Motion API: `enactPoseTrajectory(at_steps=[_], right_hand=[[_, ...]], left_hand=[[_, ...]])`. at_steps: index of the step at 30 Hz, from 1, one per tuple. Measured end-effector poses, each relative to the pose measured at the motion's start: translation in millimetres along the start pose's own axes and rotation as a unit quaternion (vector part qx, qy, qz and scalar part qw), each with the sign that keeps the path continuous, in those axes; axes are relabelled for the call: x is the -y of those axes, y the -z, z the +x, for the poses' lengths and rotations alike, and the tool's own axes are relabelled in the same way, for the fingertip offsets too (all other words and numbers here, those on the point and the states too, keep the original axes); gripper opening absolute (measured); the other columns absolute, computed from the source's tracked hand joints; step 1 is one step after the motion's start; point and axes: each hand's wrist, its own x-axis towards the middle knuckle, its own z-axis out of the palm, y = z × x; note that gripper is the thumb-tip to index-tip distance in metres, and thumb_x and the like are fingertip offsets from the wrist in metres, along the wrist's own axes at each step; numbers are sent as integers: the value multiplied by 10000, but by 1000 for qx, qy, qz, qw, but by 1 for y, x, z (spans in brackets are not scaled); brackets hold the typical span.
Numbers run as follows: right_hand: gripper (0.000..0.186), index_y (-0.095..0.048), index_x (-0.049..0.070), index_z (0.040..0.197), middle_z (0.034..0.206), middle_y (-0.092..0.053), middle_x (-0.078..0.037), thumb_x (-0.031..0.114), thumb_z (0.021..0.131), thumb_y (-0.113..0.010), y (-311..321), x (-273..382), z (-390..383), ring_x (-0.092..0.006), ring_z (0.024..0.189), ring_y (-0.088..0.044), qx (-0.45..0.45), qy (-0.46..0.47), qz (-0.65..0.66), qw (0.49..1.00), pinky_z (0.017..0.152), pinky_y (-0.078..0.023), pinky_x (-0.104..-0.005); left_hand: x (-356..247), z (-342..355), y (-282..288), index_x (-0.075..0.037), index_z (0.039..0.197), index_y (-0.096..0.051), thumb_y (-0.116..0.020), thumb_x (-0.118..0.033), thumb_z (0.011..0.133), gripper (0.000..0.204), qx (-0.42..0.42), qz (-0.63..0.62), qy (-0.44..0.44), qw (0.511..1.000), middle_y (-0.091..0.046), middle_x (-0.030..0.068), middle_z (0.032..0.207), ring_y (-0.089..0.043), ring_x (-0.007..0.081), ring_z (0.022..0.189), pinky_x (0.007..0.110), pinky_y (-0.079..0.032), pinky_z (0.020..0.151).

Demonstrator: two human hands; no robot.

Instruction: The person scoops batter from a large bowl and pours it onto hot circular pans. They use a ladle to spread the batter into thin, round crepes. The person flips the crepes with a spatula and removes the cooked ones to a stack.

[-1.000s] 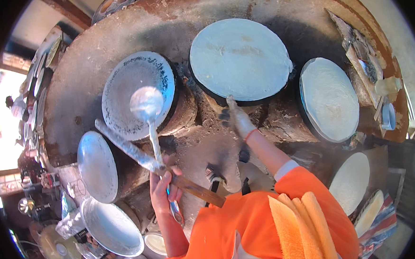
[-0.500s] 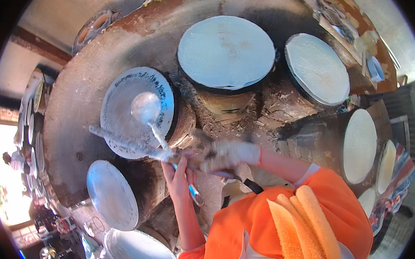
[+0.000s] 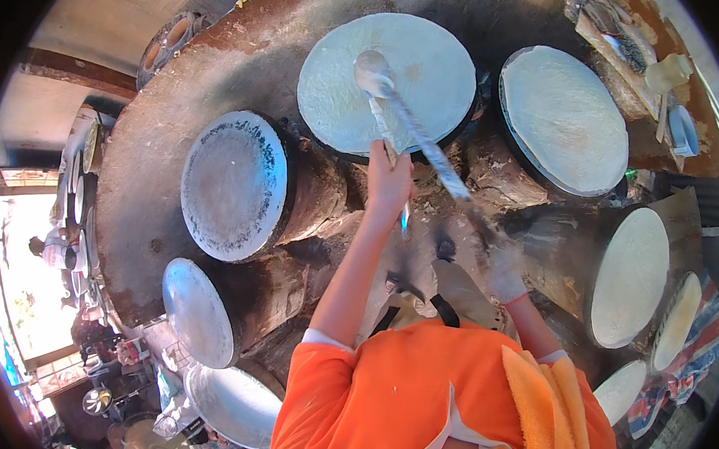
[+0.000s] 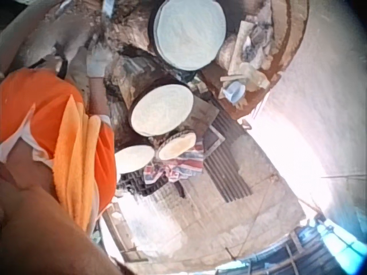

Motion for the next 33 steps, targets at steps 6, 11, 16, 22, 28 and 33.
enactPoseTrajectory(at_steps=[6,11,16,22,28,33], right_hand=[[406,-474,126,1261,1085,-597,-91,154,856,-486,21,-20,-1,-292,852,-599,-66,7,24,998,698,-483,-347],[382,-480,46,1237,1164,-564,-107,138,866,-505,-35,-34,9,-210,989,-559,10,-6,170,985,826,-439,-286],[439,-443,8,1270,1176,-546,-78,78,843,-519,-6,6,4,-119,1040,-491,15,-170,523,835,874,-384,-221],[409,-457,49,1262,851,-536,-10,86,858,-504,-59,-14,6,-67,710,-491,17,-76,455,887,614,-401,-184],[427,-411,46,1294,740,-550,-16,123,885,-506,-22,18,3,-104,665,-523,-81,-108,408,903,630,-431,-202],[386,-488,12,1212,1013,-601,-78,182,872,-553,-72,1,-16,-179,835,-573,17,68,24,997,744,-443,-254]], left_hand=[[20,8,-12,-30,1053,-301,-462,-58,867,247,-42,93,-5,995,-480,102,678,-445,158,401,316,-363,356],[20,-12,-13,-76,973,-295,-432,-79,892,159,-52,-36,1,998,-468,73,675,-415,125,368,271,-323,312],[-7,-21,20,-93,950,-340,-406,-147,930,88,38,-275,56,959,-485,69,740,-359,90,403,257,-342,348],[-25,-33,19,-61,971,-352,-395,-151,943,104,13,-292,123,949,-477,67,719,-362,72,397,236,-329,343],[-15,-25,93,52,1085,-415,-384,-128,946,229,346,-620,75,700,-473,61,741,-318,31,374,184,-281,332],[-34,-42,116,59,1104,-424,-373,-141,952,257,263,-595,143,746,-452,58,730,-308,31,367,178,-273,318]])
